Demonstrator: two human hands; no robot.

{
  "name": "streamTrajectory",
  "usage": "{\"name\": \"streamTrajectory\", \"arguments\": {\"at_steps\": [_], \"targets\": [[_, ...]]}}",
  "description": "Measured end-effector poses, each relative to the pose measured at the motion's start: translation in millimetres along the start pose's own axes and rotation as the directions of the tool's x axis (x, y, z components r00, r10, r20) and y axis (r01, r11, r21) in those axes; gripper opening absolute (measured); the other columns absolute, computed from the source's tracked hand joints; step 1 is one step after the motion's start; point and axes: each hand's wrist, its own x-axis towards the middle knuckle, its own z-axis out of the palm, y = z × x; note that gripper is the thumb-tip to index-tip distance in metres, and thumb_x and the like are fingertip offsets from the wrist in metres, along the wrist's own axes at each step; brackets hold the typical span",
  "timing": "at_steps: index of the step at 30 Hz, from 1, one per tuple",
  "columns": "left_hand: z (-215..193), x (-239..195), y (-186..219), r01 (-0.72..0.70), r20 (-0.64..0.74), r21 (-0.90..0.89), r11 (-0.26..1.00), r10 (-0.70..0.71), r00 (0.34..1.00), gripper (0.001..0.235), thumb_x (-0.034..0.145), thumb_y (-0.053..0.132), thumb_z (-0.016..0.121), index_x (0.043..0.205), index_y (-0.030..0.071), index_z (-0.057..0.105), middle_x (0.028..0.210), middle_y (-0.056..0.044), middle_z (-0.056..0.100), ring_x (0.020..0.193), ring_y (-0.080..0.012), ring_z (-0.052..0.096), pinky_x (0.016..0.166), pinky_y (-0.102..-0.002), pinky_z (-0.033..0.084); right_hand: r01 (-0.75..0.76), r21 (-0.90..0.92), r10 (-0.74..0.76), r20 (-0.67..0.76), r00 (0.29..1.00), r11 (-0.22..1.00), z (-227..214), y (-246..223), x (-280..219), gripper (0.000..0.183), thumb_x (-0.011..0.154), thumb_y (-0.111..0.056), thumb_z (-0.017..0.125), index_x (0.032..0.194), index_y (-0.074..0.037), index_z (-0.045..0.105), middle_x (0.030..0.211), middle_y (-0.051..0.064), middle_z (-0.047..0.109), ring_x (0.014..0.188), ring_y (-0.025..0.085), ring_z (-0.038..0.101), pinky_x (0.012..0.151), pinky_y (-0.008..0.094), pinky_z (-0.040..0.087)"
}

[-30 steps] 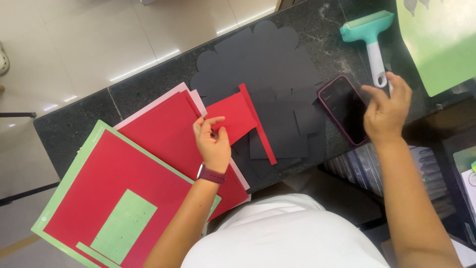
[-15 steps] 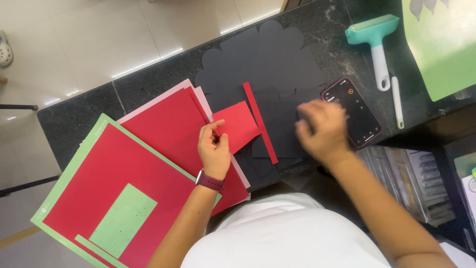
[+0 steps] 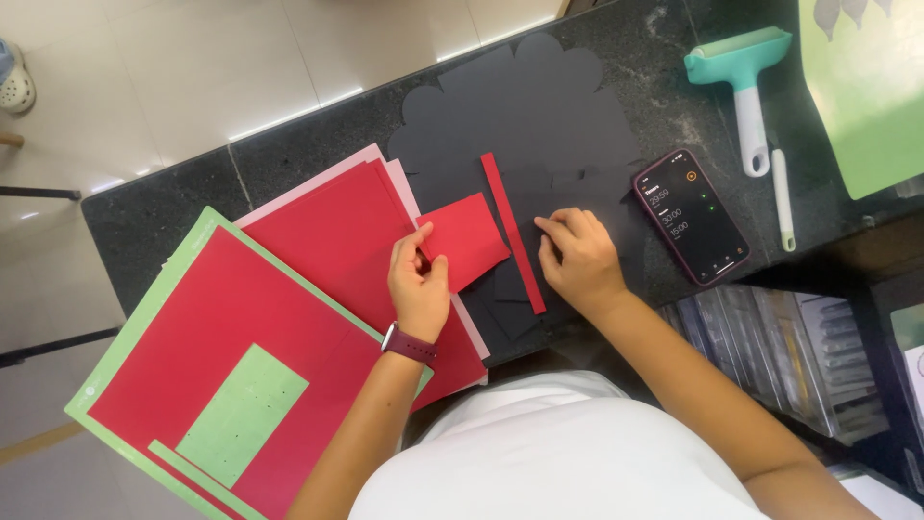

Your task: Preparing a craft cutting mat by removing old scraps and applying a new sheet of paper using a roller and scraper.

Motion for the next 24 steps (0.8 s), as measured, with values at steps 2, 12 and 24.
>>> {"name": "streamTrajectory", "arguments": {"at_steps": [2, 12, 24], "targets": [[-0.7, -1.7, 7.6, -0.001, 0.013, -0.019, 1.000, 0.002, 1.000, 0.050, 0.084, -0.007, 0.069, 0.130, 0.010, 0.068, 0.110, -0.009, 0.059, 0.088, -0.0135, 0.051, 0.080, -0.032, 0.059, -0.014, -0.060, 0.011, -0.041, 0.999, 0.998, -18.4, 12.1, 7.8, 0.025, 0.085, -0.005, 0.070, 0.103, -0.018, 0.081, 0.095, 0.001, 0.068, 0.085, 0.022, 0.065, 0.078, 0.034, 0.053], [3.7, -5.9, 30.0, 0.008, 0.059, -0.099, 0.995, -0.002, 0.998, 0.047, 0.085, -0.010, 0.066, 0.128, 0.010, 0.068, 0.113, -0.011, 0.057, 0.103, -0.0247, 0.060, 0.094, -0.040, 0.054, -0.204, -0.397, 0.134, -0.196, 0.971, 0.895, -79.0, 145.9, -14.8, 0.029, 0.098, -0.004, 0.063, 0.104, -0.024, 0.083, 0.129, 0.004, 0.059, 0.118, 0.028, 0.055, 0.093, 0.039, 0.044], [-11.3, -11.2, 38.6, 0.133, 0.113, -0.280, 0.951, -0.105, 0.988, 0.062, 0.092, -0.015, 0.058, 0.149, 0.009, 0.049, 0.133, -0.023, 0.055, 0.118, -0.0372, 0.063, 0.097, -0.045, 0.056, -0.161, 0.012, 0.156, -0.318, 0.935, 0.987, -68.6, 108.1, -1.6, 0.048, 0.089, 0.011, 0.064, 0.136, 0.006, 0.063, 0.124, 0.025, 0.061, 0.113, 0.045, 0.056, 0.098, 0.051, 0.039]]}}
